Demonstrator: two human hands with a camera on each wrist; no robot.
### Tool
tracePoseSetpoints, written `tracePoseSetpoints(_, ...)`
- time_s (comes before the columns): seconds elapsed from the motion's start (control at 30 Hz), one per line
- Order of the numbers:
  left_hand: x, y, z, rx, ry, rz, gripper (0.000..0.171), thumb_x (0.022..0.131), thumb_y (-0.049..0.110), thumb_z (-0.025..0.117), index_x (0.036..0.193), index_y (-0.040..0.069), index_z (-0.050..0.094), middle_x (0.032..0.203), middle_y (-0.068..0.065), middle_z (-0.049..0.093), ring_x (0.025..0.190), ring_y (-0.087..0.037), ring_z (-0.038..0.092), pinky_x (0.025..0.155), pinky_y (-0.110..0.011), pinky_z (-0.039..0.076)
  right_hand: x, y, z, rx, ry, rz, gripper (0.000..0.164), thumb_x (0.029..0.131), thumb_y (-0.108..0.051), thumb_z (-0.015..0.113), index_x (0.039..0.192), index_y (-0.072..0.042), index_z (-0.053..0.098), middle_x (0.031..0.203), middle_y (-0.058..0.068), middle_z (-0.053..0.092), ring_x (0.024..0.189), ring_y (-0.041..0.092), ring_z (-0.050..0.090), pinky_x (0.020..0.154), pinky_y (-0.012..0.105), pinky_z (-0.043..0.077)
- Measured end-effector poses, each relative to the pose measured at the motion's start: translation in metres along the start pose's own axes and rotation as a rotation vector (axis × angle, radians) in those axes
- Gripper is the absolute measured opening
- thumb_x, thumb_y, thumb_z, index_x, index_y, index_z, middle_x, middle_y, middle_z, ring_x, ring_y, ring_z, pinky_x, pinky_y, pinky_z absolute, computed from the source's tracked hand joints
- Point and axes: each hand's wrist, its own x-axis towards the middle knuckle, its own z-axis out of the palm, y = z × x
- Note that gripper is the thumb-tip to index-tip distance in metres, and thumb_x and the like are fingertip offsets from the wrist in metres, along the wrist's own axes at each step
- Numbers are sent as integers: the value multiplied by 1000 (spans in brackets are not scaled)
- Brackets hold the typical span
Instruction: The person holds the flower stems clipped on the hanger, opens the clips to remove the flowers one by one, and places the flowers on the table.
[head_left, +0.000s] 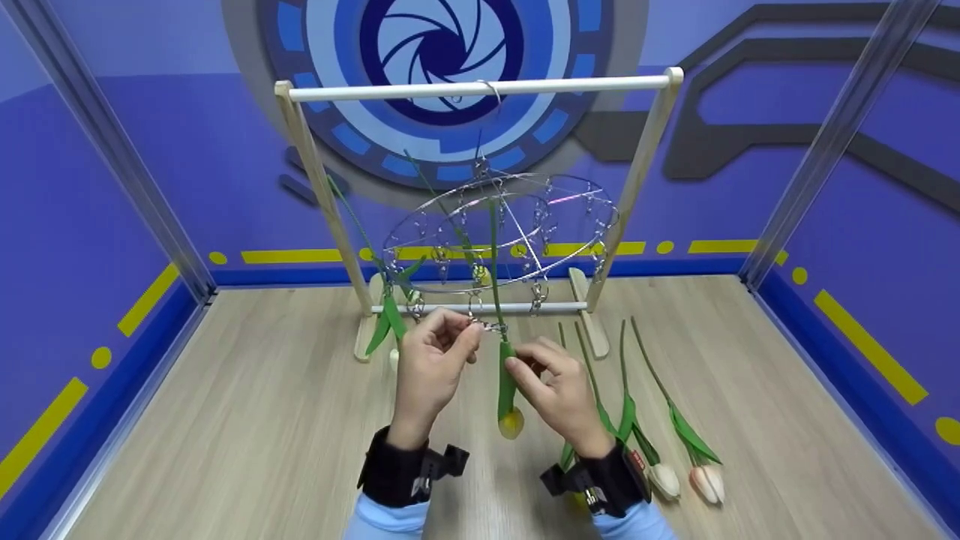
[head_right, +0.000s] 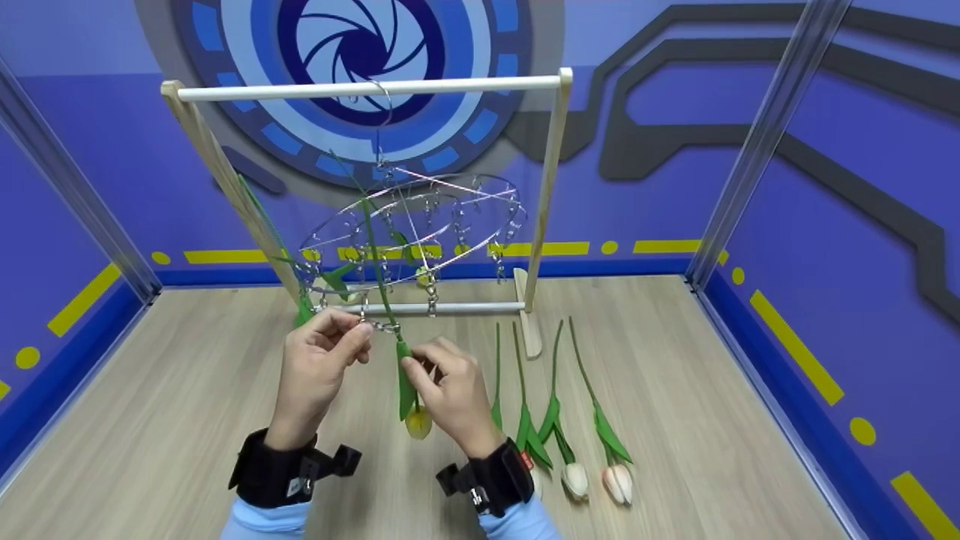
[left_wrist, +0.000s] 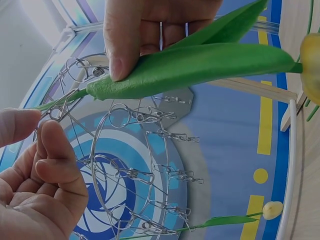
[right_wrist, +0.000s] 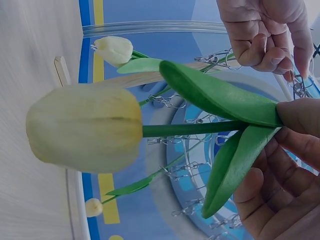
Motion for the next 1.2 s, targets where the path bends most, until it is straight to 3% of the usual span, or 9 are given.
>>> tracePoseSetpoints(0.67, 1, 2, 2, 0, 29, -56, 10, 98, 6, 70, 96, -3, 66, 78, -5, 62, 63, -13, 59, 57, -21, 45, 0, 2, -2, -4, -14, 2, 15, 91, 5, 73, 100, -6, 77, 83, 1, 66, 71, 7, 56, 62, 20, 48)
tracePoseSetpoints(1.03, 1, 4, 0, 20, 16, -35, 10, 97, 6, 70, 94, -3, 67, 78, -6, 64, 63, -13, 59, 58, -21, 48, 1, 1, -6, 11, -27, -45, 18, 90, 8, 72, 101, -5, 77, 81, 3, 64, 69, 9, 55, 60, 19, 45)
tracePoseSetpoints(1.2, 1, 3, -1, 26, 4, -18, 11, 98, 7, 70, 93, -3, 67, 77, -7, 63, 63, -13, 59, 58, -22, 48, 0, 1, -8, 7, -39, -25, 18, 91, 6, 72, 101, -7, 78, 80, 1, 64, 69, 10, 55, 60, 20, 45)
